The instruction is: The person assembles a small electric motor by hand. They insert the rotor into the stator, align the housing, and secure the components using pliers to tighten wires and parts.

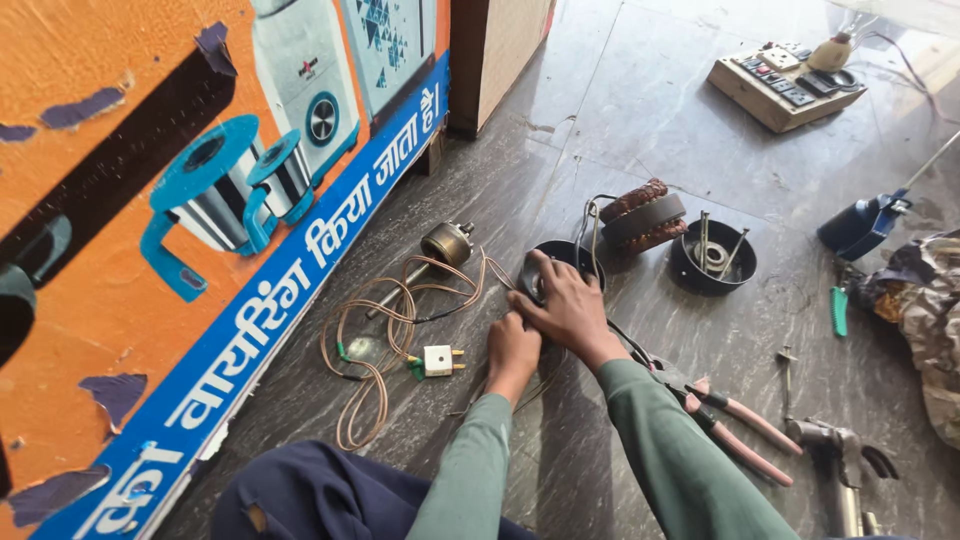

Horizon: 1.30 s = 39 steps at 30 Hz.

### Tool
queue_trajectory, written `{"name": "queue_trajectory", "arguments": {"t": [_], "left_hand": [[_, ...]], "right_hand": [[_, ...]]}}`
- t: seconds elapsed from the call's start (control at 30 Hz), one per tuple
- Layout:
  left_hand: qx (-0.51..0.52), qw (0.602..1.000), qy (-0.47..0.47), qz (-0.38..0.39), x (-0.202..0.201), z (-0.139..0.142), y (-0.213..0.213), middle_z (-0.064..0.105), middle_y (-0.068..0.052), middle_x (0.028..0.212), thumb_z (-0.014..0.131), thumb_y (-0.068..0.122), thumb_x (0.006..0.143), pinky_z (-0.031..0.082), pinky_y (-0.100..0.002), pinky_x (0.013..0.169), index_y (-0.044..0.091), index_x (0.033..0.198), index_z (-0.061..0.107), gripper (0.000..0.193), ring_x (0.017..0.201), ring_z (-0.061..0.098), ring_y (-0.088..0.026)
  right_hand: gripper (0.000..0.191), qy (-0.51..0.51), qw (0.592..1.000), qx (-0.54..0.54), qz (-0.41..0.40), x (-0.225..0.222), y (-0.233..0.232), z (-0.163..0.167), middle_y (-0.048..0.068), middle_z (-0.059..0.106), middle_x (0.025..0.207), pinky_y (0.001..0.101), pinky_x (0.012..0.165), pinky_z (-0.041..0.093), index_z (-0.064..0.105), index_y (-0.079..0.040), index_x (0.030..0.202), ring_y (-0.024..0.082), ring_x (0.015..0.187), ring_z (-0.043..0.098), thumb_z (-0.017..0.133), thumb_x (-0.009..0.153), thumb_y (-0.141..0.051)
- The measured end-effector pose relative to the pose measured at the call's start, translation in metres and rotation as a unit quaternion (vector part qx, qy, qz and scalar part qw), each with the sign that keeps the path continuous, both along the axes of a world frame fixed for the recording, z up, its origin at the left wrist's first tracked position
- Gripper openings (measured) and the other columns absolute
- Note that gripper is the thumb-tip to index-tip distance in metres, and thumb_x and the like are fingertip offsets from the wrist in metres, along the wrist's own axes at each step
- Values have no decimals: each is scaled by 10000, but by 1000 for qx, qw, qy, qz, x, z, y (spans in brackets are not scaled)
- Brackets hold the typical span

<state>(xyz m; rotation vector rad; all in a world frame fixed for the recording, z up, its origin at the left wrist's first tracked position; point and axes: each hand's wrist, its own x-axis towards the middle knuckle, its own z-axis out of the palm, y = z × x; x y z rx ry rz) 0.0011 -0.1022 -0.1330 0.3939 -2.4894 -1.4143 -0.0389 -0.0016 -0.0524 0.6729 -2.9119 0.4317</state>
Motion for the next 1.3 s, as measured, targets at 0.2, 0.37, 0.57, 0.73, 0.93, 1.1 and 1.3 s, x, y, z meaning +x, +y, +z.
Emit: {"name": "queue_trajectory", "arguments": {"t": [0.2,0.37,0.57,0.73,0.93,1.1,1.3], "left_hand": [[24,1000,8,-14,-4,3,4,680,-305,917,592,245,928,512,-575,817,28,959,739,264,915,656,-500],[40,998,45,-5,-1,4,9,696,-273,907,584,241,950,516,-565,770,42,948,728,245,889,672,-480],[-4,999,26,-39,19,11,-4,692,-249,844,619,294,979,493,-559,696,31,866,696,297,834,655,-483],[4,998,27,-56,33,23,-16,682,-251,828,610,279,996,493,-552,671,15,856,672,305,824,656,-477],[-33,998,0,-55,42,33,-14,689,-258,848,597,299,997,493,-565,692,31,864,692,315,833,655,-486],[-64,995,-14,-78,52,43,-21,697,-259,863,574,310,1013,503,-574,703,41,889,698,321,850,663,-489],[-107,987,-71,-98,54,74,-27,710,-242,908,562,323,1006,516,-568,751,65,943,712,305,901,668,-473]], "right_hand": [[715,-7,999,-28,-21,-7,1,15,187,728,1018,484,806,563,512,-82,1425,370,927,724,558,914,-579],[642,-6,999,-31,-34,-11,2,16,165,722,1093,516,795,552,599,-92,1333,388,969,707,581,900,-565],[505,20,1000,10,7,-16,0,11,145,722,1067,487,773,573,684,-82,1157,372,941,708,582,936,-525],[471,48,998,31,21,-15,-7,13,159,718,1032,466,738,579,699,-50,1082,358,902,712,577,962,-489],[469,104,983,131,71,-14,-8,20,119,745,1015,558,1132,284,730,-73,1009,326,1303,542,504,972,-483],[521,94,978,170,76,-14,-8,22,93,748,1091,595,1253,21,717,-81,1084,310,1477,405,448,1012,-520],[522,37,996,77,11,-12,1,20,94,696,1216,662,1201,115,680,-90,1157,285,1448,396,471,962,-527]]}}
